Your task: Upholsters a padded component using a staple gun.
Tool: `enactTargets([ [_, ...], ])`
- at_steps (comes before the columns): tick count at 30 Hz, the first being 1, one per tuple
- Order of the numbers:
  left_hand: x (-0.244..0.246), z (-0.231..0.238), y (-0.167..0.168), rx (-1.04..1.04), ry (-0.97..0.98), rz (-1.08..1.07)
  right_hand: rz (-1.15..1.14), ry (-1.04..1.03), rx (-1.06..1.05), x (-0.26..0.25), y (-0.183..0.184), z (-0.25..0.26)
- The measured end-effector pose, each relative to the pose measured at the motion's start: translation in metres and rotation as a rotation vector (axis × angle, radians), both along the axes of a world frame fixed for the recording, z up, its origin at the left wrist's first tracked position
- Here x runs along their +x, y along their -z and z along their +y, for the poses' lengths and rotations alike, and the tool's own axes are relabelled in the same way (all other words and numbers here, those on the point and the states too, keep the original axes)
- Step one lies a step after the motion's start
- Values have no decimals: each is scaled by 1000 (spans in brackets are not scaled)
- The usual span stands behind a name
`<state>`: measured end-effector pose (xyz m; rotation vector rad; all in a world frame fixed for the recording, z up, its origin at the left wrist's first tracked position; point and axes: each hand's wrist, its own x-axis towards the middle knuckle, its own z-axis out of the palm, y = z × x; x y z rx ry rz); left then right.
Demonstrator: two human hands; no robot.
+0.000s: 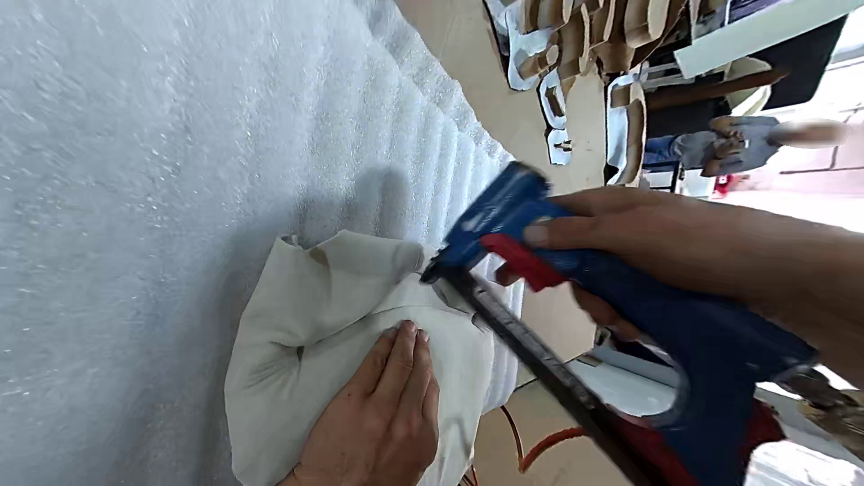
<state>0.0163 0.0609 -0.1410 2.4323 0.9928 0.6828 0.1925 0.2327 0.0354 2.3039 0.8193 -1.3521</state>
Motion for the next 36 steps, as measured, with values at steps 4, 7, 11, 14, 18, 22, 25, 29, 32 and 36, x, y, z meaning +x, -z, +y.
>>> enactTargets([
  [4, -2, 5, -3, -68, -9, -94, -40, 174, 388, 79, -49, -55],
  [7, -8, 37, -16, -88, -118, -158, -224, 196, 689, 119, -61, -128],
  [11, -7, 91, -30, -90, -120, 105, -420, 16, 889, 176, -21, -213],
  [14, 12, 103, -38, -211, -75, 351, -626, -182, 877, 223, 38, -241],
  [18, 33, 125, -57, -484, -13, 584, -699, -231, 923, 265, 106, -259],
  [22, 37, 155, -86, -794, 142, 639, -556, -185, 1014, 283, 124, -263],
  [25, 35, 148, -113, -952, 146, 523, -470, -165, 1081, 288, 146, -262],
  [29, 34, 119, -145, -886, 144, 421, -455, -152, 1107, 258, 131, -278],
  [32, 27, 105, -198, -687, 220, 368, -259, -68, 1318, 213, 106, -310],
  [36, 9, 79, -289, -374, 149, 193, 147, 484, 1434, 127, 79, -349],
])
